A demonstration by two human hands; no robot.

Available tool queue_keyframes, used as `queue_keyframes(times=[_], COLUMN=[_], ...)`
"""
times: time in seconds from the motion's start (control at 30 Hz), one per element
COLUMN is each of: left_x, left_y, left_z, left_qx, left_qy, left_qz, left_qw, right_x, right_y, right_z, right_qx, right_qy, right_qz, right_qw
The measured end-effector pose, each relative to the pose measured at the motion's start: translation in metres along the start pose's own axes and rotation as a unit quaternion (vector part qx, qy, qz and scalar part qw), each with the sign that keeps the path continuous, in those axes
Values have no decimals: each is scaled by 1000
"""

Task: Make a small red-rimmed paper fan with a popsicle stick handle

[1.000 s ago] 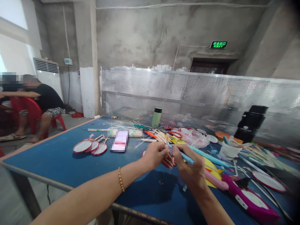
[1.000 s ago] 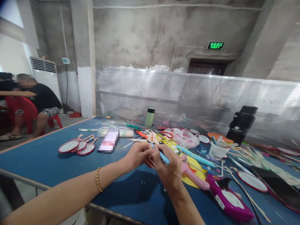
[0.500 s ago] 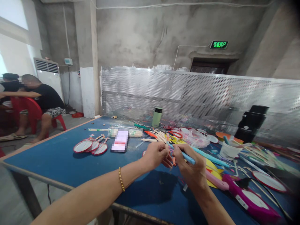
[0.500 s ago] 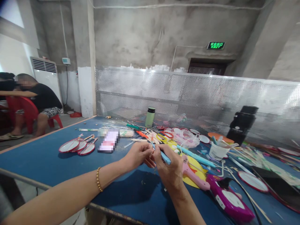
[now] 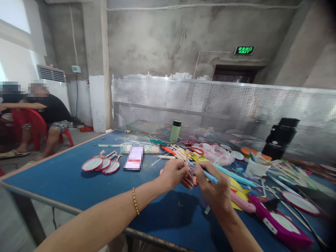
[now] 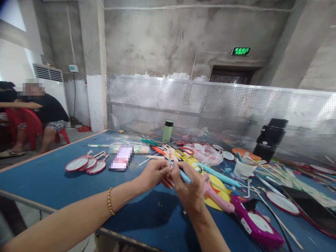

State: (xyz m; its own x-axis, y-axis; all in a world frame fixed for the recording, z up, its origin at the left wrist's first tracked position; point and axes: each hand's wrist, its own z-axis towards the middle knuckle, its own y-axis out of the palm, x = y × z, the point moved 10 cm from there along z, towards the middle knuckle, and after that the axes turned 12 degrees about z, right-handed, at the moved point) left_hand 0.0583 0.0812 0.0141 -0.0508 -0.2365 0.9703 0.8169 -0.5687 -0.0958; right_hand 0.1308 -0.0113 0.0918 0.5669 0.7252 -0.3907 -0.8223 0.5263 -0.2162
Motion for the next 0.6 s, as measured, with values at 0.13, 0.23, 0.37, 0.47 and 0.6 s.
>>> queue_keyframes(times=[0.13, 0.23, 0.37, 0.47, 0.6], left_x=[2, 2, -1, -1, 0], left_y=[0, 1, 1, 2, 1], left_z=[-2, -2, -2, -2, -2], left_qx=[1, -2, -3, -6, -1], left_qy=[-3, -8, -14, -15, -15], left_qz=[-1, -1, 13, 19, 21], left_qw=[1000, 1000, 1000, 1000, 1000], right_x=[-2, -4, 2, 3, 1], right_y=[0, 0, -3, -2, 0], right_z=[0, 0, -1, 0, 0], right_qx=[1, -1, 9, 7, -3], right_qy=[-3, -9, 12, 14, 7], right_qz=[-2, 1, -2, -5, -4], right_qw=[1000, 1000, 1000, 1000, 1000])
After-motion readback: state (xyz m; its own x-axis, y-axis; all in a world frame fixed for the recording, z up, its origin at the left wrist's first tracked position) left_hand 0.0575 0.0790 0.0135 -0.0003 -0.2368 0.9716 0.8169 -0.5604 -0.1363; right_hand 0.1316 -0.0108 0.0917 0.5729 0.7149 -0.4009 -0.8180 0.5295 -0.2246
